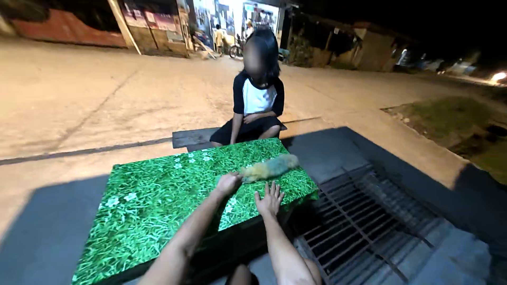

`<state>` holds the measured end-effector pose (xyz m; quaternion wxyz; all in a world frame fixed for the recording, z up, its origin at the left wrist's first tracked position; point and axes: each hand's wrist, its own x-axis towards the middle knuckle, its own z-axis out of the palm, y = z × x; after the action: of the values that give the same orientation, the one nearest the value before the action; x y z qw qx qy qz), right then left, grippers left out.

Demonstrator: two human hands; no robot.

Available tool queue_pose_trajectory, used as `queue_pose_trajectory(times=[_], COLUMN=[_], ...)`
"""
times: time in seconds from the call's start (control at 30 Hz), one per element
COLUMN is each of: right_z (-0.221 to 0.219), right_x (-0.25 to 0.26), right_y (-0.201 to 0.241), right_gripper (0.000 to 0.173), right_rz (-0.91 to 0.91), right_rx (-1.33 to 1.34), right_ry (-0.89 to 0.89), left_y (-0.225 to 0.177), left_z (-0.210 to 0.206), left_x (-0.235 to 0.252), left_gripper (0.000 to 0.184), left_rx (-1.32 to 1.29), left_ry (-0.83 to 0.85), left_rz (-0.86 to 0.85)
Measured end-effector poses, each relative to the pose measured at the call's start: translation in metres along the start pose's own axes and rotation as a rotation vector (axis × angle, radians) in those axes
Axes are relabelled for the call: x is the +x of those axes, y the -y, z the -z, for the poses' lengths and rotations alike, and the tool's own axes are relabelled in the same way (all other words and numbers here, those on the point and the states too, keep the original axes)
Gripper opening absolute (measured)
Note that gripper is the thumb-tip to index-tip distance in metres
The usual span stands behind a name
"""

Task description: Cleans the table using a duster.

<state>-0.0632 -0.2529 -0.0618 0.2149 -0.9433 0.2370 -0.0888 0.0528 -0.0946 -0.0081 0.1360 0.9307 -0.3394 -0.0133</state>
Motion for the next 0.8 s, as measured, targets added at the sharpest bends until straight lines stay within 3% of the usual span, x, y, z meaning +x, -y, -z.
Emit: queue_pose_trajectory(times=[0.07,0.2,0.27,0.4,0.53,0.67,0.8], right_z=[0.003,0.008,0.008,0.004,0.004,0.004,0.004], right_x=[0.001,-0.002,-0.003,-0.002,-0.003,-0.005,-0.006], right_y=[0.001,0.001,0.001,-0.003,-0.003,-0.003,-0.004], right_gripper=[0.073,0.065,0.065,0.072,0.072,0.073,0.073], right_rz=[0.001,-0.008,-0.008,0.013,0.016,0.019,0.028], right_rx=[0.009,-0.022,-0.015,0.024,0.036,0.036,0.051], right_ry=[0.002,0.017,0.037,0.017,0.016,0.022,0.030], left_y=[-0.015,-0.029,-0.011,0.066,0.132,0.144,0.094], left_z=[-0.005,-0.005,0.005,0.025,0.058,0.068,0.054], left_x=[0.000,-0.020,-0.040,-0.102,-0.202,-0.265,-0.243], left_gripper=[0.037,0.038,0.038,0.034,0.040,0.041,0.038], left_rx=[-0.039,-0.003,0.018,-0.016,0.002,0.107,0.131], left_ry=[-0.075,0.064,0.095,-0.118,-0.289,-0.345,-0.274], left_rz=[0.135,-0.200,-0.189,0.316,0.793,0.976,0.927])
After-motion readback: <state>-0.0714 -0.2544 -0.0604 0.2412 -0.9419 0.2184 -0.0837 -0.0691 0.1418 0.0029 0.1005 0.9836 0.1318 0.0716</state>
